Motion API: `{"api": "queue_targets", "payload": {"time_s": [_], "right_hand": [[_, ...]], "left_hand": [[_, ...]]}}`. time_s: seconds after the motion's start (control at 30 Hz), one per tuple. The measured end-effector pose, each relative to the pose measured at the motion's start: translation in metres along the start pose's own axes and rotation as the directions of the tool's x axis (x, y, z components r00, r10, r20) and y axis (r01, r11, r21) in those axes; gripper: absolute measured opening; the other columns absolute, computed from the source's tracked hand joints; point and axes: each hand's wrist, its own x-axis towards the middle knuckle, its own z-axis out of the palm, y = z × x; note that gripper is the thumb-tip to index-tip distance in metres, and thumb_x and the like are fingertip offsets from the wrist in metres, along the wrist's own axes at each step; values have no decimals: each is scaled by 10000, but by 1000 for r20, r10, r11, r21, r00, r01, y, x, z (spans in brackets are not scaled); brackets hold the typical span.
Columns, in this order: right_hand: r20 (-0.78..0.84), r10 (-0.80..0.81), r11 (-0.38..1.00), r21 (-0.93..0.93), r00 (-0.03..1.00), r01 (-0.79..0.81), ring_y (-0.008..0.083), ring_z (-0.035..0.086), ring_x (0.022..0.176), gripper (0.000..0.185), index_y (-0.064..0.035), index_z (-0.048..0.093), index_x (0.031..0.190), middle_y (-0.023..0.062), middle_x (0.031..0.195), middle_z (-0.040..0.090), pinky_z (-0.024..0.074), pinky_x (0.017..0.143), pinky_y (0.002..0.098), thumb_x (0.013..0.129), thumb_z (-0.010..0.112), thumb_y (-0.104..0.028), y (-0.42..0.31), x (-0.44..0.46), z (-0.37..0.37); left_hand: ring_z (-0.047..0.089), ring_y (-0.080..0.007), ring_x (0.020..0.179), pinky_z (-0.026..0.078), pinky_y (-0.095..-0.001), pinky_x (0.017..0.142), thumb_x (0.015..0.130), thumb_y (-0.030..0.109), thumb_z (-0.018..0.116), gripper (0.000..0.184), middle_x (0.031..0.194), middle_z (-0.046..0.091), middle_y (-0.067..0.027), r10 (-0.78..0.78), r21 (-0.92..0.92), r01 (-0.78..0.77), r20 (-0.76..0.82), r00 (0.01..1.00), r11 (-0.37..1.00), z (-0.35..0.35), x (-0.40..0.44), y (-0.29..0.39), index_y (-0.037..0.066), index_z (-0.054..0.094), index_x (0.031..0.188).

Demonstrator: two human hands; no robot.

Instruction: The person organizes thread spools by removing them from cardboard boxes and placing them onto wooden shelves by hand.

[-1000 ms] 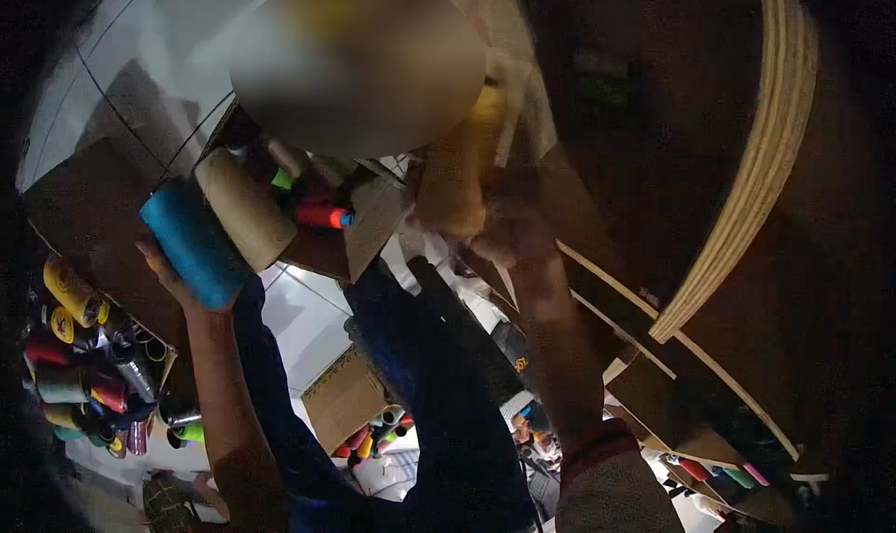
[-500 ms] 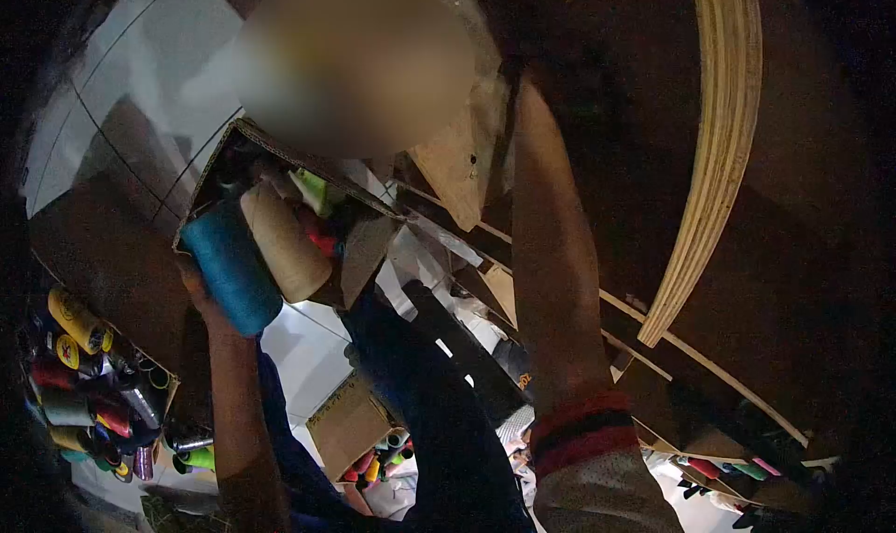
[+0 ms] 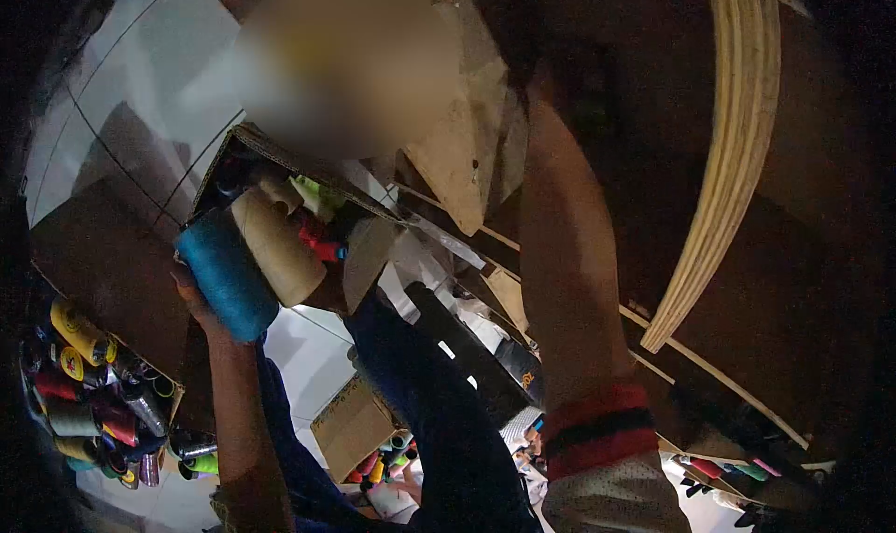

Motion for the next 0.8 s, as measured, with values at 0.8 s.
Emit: {"api": "queue_targets", "payload": {"time_s": [0.8], "right_hand": [[71,-169,959,-218,983,180,200,603,896,278,-67,594,1048,106,984,628,480,779,327,833,601,-243,-15,11,9]], "left_hand": [[535,-286,1064,467,-422,901,591,706,650,962,1191,520,-137,-15,43,11,93,996,999,-10,2,-3,50,425,1258]]}}
